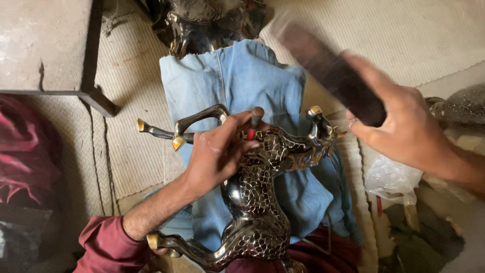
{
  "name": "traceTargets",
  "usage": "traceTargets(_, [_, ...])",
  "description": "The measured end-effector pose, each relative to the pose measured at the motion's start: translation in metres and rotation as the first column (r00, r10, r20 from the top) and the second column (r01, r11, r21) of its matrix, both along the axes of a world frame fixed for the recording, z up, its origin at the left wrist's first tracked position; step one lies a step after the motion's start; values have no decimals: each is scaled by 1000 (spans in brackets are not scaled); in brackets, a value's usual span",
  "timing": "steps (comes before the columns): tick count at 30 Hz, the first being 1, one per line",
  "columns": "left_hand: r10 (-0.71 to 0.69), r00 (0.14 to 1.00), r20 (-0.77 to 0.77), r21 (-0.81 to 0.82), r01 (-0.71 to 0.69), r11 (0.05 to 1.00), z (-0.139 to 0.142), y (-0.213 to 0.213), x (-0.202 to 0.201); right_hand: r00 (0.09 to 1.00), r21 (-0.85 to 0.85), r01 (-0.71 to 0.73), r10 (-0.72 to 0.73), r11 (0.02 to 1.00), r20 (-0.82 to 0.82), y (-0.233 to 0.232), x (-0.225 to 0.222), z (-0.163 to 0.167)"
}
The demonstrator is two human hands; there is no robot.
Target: The person sits on the floor with a brass horse figurine resting on their legs and brushes its surface with a bristle brush held in the right hand while holding a small red-handled tool against the figurine with the left hand. They reposition the figurine and continue brushing different areas of its body, mane and legs.
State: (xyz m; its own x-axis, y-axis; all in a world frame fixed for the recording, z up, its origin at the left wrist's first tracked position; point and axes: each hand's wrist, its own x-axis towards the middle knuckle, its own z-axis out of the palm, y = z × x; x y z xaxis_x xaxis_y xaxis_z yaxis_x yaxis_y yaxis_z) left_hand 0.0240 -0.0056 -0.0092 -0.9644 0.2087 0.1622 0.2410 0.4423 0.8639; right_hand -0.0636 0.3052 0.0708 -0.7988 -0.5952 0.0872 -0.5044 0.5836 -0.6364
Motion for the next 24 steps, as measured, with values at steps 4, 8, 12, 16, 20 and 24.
traceTargets(4, [-1,1000,-16,-21,1,1000,2,1,-2,988,563,1,88,827,-131,5,-2,-4])
traceTargets(8, [-35,996,-81,40,39,998,7,1,-2,986,602,2,100,798,-135,10,-1,-9])
traceTargets(12, [-29,999,-34,39,30,999,8,2,-4,997,292,72,-77,954,5,13,2,-17])
traceTargets(16, [-45,997,-57,21,47,999,6,2,-4,997,267,27,-8,963,-73,15,3,-20])
traceTargets(20, [-42,999,-23,-7,41,999,5,2,-3,996,57,14,-8,998,-94,16,4,-23])
traceTargets(24, [-66,989,-132,46,72,996,6,1,-5,992,438,-3,57,899,-110,14,8,-26])
